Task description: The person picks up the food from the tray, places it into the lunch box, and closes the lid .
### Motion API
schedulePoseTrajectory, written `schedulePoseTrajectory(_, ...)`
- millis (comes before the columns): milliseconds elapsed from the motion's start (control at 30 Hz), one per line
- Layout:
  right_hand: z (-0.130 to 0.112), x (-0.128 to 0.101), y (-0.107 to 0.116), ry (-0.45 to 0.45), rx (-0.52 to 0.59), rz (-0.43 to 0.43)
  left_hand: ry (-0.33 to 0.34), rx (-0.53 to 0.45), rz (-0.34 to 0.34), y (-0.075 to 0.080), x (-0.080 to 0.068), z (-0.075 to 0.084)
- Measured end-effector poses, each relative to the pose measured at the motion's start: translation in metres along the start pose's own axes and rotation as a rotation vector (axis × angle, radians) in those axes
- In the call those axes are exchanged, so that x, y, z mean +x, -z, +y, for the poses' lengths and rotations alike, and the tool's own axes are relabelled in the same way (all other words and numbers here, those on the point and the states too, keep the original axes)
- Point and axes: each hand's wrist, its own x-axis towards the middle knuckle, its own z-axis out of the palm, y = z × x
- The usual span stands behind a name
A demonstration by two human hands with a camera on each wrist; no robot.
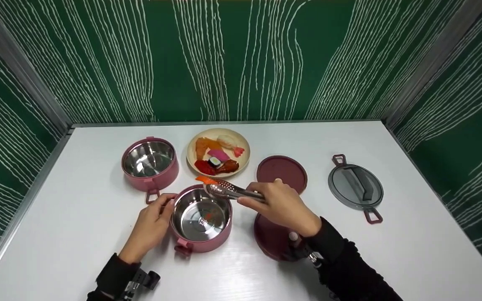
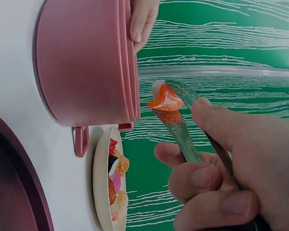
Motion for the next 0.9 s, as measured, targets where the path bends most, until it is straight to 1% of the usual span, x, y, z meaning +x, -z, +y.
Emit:
schedulePoseTrajectory(167, -0.006, 0.0, -0.002, 0.0, -0.073, -0.016, -0.016, 0.006, 0.008, 0.0, 0.001, 0.001)
schedulePoseTrajectory(433, -0.012, 0.002, -0.006, 0.018, -0.171, -0.017, -0.006, -0.005, 0.0, 0.0, 0.002, 0.0)
schedulePoseTrajectory(733, -0.019, 0.006, -0.005, 0.094, -0.322, -0.04, -0.006, 0.005, -0.003, 0.0, 0.002, 0.0)
schedulePoseTrajectory(900, -0.025, 0.012, -0.005, 0.128, -0.364, -0.057, -0.016, 0.01, -0.001, 0.0, 0.002, 0.0)
